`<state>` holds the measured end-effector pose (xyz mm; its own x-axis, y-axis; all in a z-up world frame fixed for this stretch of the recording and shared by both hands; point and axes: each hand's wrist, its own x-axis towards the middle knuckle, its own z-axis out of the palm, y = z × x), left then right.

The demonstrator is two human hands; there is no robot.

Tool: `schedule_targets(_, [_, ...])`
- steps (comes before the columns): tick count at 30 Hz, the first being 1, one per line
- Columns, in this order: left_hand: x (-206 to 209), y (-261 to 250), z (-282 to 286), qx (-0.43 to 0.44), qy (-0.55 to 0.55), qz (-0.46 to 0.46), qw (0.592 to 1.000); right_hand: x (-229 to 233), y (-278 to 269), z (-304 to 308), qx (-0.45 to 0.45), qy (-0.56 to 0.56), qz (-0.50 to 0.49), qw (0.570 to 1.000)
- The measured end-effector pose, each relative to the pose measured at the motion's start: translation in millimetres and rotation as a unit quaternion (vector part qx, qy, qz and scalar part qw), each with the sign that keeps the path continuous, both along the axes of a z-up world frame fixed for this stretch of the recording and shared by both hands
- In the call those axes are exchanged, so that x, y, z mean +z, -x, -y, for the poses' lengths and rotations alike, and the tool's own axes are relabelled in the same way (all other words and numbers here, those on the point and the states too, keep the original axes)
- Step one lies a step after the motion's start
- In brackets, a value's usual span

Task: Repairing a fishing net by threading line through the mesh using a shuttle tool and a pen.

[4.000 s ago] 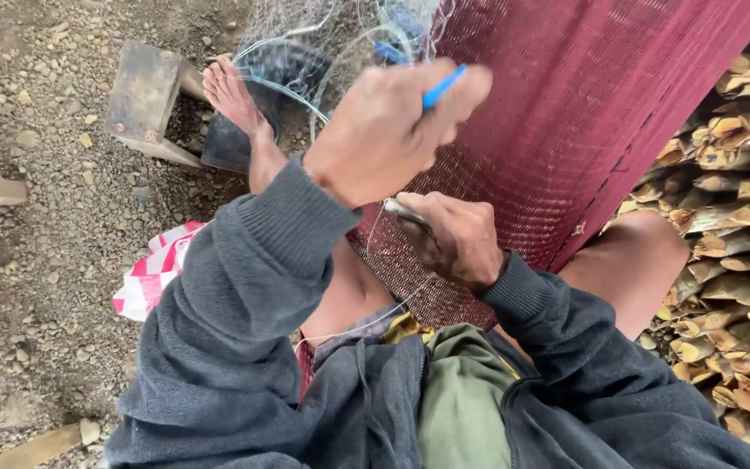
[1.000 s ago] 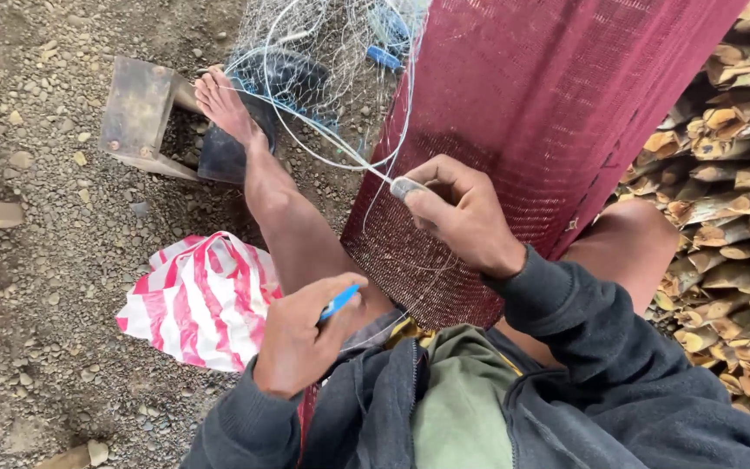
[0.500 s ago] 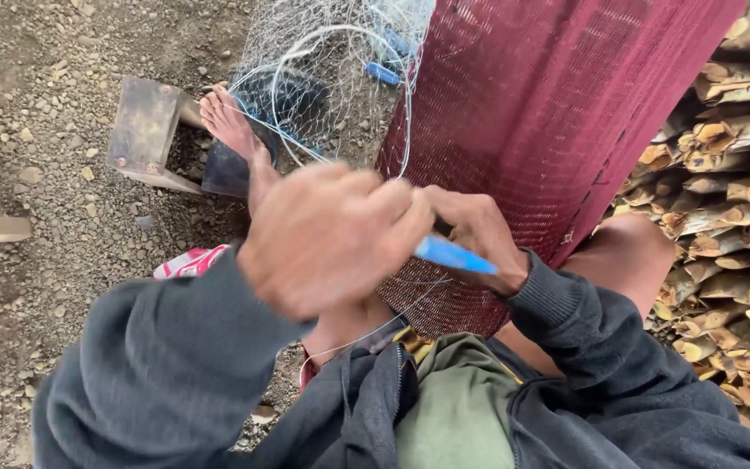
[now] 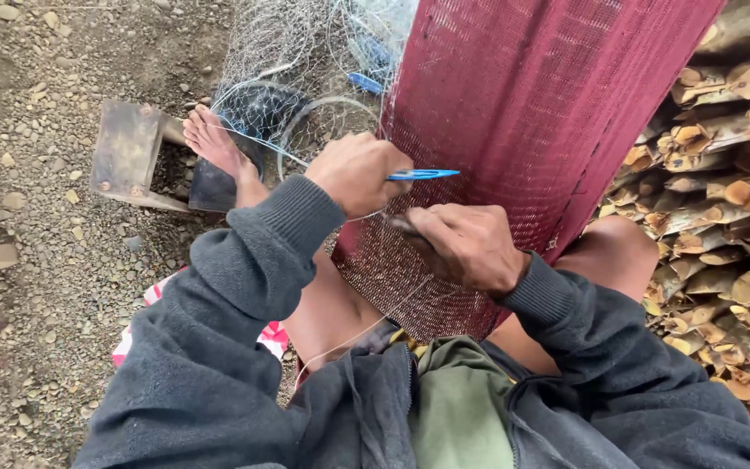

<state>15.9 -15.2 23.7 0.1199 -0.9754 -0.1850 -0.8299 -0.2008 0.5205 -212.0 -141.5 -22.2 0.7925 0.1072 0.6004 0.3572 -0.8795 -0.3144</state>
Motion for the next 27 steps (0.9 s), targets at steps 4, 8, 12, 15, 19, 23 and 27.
schedule_targets(4, [-25, -4, -1, 0.076, -0.014, -0.044, 0.996, -3, -3, 10, -0.008, 0.070, 0.040, 0.997])
schedule_targets(8, [-8, -11, -3, 0.105, 0.007, -0.102, 0.989, 2, -7, 10, 0.058, 0.011, 0.023, 0.998])
schedule_targets(12, [76, -5, -29, 0.066, 0.082, -0.168, 0.980, -11, 6, 17, 0.034, 0.035, 0.021, 0.999])
schedule_targets(15, [89, 11, -40, 0.029, 0.153, -0.038, 0.987, -19, 11, 24, 0.037, 0.093, -0.054, 0.993])
schedule_targets(19, [82, 36, -34, -0.037, 0.121, 0.134, 0.983, -17, 11, 20, 0.046, 0.094, -0.046, 0.993])
schedule_targets(23, [48, 48, -15, -0.035, 0.117, 0.331, 0.935, -1, 6, 11, 0.075, 0.100, -0.001, 0.992])
schedule_targets(27, [40, 38, -2, -0.144, 0.015, 0.399, 0.906, -14, 7, 17, 0.079, 0.090, 0.002, 0.993])
